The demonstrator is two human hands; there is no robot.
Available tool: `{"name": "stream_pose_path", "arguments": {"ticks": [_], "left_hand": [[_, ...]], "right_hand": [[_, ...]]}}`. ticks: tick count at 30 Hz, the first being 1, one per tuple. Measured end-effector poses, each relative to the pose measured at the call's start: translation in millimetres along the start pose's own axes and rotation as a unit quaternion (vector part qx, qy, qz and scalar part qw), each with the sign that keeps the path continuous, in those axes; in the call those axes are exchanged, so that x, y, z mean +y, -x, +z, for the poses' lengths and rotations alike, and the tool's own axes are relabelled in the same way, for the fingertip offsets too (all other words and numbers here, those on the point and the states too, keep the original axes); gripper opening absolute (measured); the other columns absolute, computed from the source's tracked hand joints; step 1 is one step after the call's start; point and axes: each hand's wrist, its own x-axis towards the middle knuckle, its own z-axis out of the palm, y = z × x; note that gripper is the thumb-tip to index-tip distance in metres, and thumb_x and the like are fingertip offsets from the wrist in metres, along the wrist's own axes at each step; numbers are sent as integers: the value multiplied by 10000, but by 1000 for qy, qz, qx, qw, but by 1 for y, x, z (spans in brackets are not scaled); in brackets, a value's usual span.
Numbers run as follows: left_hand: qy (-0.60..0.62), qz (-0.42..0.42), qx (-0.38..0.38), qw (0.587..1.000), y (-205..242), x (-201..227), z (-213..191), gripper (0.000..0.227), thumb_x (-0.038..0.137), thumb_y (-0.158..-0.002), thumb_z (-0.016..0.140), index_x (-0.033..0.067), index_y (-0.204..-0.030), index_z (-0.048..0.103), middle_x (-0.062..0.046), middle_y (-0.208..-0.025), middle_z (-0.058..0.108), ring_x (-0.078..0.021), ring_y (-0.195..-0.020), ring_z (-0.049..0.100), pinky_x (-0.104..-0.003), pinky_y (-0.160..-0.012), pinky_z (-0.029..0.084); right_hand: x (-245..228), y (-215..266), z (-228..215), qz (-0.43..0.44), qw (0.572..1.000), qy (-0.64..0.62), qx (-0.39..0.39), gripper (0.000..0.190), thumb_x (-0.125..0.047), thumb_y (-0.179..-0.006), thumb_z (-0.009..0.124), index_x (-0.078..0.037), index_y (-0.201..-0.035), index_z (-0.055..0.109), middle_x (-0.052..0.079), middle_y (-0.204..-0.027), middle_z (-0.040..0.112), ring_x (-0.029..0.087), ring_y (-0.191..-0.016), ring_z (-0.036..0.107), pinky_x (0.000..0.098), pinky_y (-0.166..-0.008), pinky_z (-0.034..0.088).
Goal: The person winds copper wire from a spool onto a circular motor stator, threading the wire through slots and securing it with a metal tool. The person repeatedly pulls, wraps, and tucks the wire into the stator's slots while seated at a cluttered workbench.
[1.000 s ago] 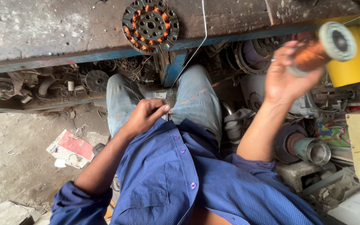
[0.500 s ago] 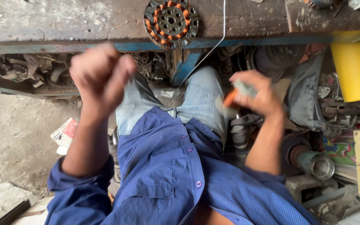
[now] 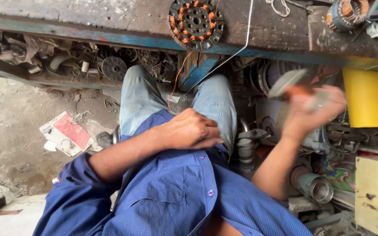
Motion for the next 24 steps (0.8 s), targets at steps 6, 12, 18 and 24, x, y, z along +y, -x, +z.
{"name": "stream_pose_path", "arguments": {"ticks": [6, 12, 18, 24], "left_hand": [[-63, -46, 232, 970, -39, -29, -54, 302, 232, -980, 770, 80, -783, 599, -106, -749, 561, -328, -676, 607, -442, -574, 465], [-135, -42, 21, 990, -41, -33, -12, 199, 277, -912, 734, 114, -807, 689, -83, -723, 657, -303, -599, 646, -443, -492, 486], [-96, -14, 85, 992, -24, -37, 5, 73, 211, -899, 685, 147, -922, 709, -46, -803, 653, -259, -718, 671, -421, -569, 504], [-113, -37, 79, 990, -26, -44, -13, 278, 309, -976, 728, 103, -827, 613, -58, -794, 550, -259, -749, 620, -422, -626, 484]], "right_hand": [[-31, 50, 60, 128, 918, -95, -362, 589, -406, -854, 696, -11, -1276, 586, 172, -1164, 632, 279, -1037, 618, 389, -922, 513], [-57, 31, 79, 115, 872, -443, -175, 519, -343, -888, 697, -17, -1265, 547, 212, -1121, 631, 298, -923, 694, 370, -770, 606], [-31, 29, 83, -136, 921, 251, -266, 511, -377, -929, 739, -68, -1282, 537, 170, -1176, 583, 309, -1124, 604, 366, -1039, 491], [-11, 49, 100, 168, 818, -463, -299, 611, -559, -922, 647, -107, -1327, 576, 154, -1094, 699, 269, -877, 681, 383, -710, 556]]}}
